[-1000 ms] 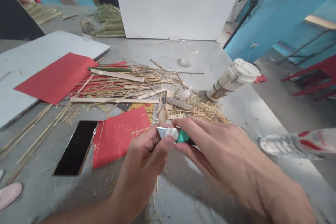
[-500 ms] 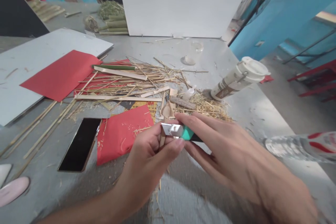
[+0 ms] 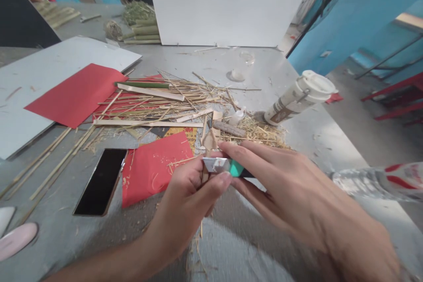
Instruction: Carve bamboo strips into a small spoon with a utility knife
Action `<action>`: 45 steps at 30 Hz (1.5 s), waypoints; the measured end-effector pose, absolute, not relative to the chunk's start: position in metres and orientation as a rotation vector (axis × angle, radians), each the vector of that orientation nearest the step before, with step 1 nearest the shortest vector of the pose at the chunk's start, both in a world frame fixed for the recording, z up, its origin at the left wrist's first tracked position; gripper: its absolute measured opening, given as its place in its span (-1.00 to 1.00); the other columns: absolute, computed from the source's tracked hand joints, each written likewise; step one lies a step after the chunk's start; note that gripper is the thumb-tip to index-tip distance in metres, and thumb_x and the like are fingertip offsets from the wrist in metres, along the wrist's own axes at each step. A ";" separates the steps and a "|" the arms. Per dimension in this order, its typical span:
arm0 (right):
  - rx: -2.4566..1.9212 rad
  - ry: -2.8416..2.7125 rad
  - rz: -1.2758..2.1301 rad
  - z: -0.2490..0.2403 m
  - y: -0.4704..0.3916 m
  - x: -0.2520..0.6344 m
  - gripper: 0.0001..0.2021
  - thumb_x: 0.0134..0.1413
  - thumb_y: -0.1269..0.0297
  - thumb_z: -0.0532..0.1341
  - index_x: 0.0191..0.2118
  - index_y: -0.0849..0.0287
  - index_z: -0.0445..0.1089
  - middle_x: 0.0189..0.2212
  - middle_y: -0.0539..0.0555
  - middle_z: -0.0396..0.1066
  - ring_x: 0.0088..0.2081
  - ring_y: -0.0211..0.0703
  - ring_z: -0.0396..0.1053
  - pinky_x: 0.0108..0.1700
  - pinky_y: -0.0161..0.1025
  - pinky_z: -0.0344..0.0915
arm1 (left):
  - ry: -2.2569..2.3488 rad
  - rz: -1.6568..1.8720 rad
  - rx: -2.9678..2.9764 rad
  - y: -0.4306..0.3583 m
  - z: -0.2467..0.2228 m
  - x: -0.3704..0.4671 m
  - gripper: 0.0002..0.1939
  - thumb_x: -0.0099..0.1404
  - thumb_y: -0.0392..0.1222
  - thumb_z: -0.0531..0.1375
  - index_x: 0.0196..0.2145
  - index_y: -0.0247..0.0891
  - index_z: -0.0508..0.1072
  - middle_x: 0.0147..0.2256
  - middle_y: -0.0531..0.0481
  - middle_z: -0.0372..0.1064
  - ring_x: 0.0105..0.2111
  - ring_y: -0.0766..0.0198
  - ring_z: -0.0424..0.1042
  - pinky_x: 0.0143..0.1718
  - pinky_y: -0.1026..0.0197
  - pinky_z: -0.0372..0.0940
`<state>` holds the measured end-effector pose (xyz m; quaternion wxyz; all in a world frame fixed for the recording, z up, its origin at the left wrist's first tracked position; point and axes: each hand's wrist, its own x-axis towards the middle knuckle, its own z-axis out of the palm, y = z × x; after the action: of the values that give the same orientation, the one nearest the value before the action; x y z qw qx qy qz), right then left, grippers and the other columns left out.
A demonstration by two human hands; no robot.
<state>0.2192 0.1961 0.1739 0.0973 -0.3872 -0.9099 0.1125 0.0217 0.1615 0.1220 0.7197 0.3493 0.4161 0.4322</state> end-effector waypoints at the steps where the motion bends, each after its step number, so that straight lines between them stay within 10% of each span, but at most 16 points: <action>1: -1.138 -2.696 0.314 0.174 0.196 0.219 -0.69 0.55 0.22 0.10 0.24 0.13 0.38 0.08 0.21 0.56 -0.22 -0.02 0.54 -0.25 -0.10 0.44 | 0.919 0.955 0.769 0.162 0.122 0.022 -0.68 0.48 0.01 0.32 -0.30 -0.19 0.33 -0.57 0.30 -0.02 -0.59 0.44 -0.15 -0.58 0.30 -0.13; 14: -1.159 -2.696 0.333 0.175 0.199 0.215 -0.81 0.55 0.21 0.09 0.03 0.13 0.41 -0.02 0.19 0.57 -0.18 -0.03 0.54 -0.19 -0.13 0.44 | 0.963 0.918 0.807 0.164 0.119 0.021 -0.59 0.46 0.12 0.33 -0.36 -0.18 0.32 -0.58 0.27 0.01 -0.58 0.41 -0.10 -0.55 0.25 -0.10; 45: -1.071 -2.652 0.227 0.154 0.195 0.202 -0.69 0.59 0.26 0.08 0.29 0.23 0.28 -0.11 0.18 0.55 -0.16 0.05 0.57 -0.23 -0.08 0.39 | 0.965 1.128 0.528 0.153 0.123 0.033 -0.31 0.29 0.18 0.48 -0.55 -0.17 0.08 -0.61 0.28 -0.18 -0.61 0.49 -0.26 -0.61 0.31 -0.19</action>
<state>0.2017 0.1952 0.1538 0.1360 -0.3700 -0.9157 0.0783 0.0331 0.1535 0.1232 0.7053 0.2377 0.4342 0.5074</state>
